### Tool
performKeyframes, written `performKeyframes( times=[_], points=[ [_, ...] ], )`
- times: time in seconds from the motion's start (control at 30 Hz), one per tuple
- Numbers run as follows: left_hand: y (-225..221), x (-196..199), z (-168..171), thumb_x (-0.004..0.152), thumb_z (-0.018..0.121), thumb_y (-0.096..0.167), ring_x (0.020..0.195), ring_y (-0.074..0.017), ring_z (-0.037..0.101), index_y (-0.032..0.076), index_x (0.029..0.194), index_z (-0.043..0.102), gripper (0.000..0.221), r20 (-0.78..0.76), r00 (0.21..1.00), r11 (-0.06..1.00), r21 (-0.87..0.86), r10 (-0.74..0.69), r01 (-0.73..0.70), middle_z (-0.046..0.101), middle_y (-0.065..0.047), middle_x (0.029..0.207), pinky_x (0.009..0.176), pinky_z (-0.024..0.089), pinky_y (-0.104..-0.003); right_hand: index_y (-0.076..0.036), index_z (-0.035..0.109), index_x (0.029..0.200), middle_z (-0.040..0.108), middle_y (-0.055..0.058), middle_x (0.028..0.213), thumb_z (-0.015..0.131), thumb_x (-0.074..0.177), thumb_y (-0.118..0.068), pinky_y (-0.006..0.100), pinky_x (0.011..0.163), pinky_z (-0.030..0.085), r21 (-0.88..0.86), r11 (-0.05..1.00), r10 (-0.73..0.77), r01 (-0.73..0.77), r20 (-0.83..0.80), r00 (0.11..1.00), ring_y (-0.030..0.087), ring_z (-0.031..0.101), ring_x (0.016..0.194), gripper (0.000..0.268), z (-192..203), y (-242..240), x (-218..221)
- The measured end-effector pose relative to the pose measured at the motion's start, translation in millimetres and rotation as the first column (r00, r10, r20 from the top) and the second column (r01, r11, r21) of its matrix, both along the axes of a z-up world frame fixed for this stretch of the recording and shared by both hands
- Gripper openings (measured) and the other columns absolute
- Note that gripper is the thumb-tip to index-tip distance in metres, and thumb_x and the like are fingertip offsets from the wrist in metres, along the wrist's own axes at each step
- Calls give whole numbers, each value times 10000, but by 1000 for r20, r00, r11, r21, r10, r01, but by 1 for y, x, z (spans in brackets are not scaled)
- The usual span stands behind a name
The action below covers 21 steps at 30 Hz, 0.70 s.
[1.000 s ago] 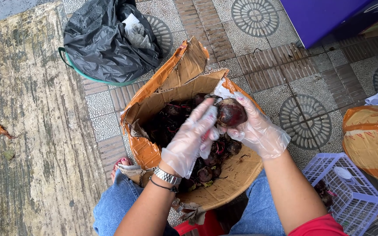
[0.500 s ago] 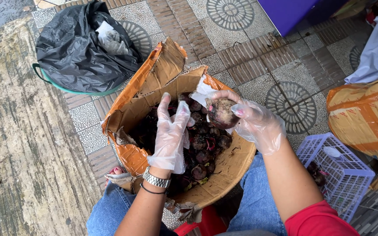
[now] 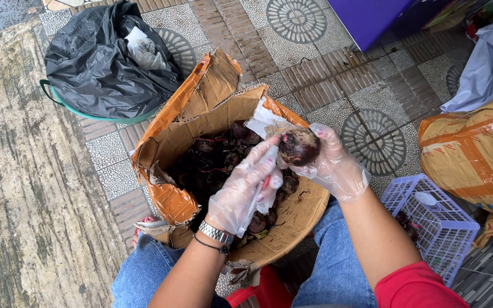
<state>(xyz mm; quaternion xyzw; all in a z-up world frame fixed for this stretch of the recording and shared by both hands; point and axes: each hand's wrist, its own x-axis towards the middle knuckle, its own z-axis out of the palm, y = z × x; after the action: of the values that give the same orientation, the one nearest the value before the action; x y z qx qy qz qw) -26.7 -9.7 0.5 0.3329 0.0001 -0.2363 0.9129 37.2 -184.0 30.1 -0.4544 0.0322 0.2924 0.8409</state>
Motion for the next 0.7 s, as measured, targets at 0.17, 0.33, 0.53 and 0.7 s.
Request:
performKeyframes(
  times=[0.17,0.33,0.53,0.7],
  points=[
    [8,0,13,1018,574,282,358,-63,472,87,1578,238,682,2,1000,999,-50,4,-4,632,-76,674,297,433,-201,-23,598,1155,662,174,848,657,837,-387,306,345,472,-21,999,30,-28,77,997,251,587,522,487,-14,-6,12],
    [-1,2,3,988,617,287,374,-48,481,129,1611,155,791,-3,999,998,-16,-54,54,637,-72,696,313,476,-196,-18,601,1161,668,168,807,687,796,-384,290,338,513,-47,998,52,-46,130,990,238,622,512,525,-26,-16,19],
    [10,19,-7,915,662,422,410,-81,447,127,1383,535,568,-74,964,940,255,255,-229,605,-54,696,337,414,-236,-40,655,1132,674,34,726,693,746,-460,225,299,503,-113,993,-15,40,212,977,142,633,507,572,-5,-61,15],
    [32,26,-25,1013,605,462,550,-194,286,139,684,471,481,367,928,101,928,-60,-360,349,14,544,543,319,-437,-158,634,1170,671,119,1336,814,772,-274,313,872,598,-158,804,-514,573,300,804,211,673,1158,452,2,-179,-8]
  ],
)
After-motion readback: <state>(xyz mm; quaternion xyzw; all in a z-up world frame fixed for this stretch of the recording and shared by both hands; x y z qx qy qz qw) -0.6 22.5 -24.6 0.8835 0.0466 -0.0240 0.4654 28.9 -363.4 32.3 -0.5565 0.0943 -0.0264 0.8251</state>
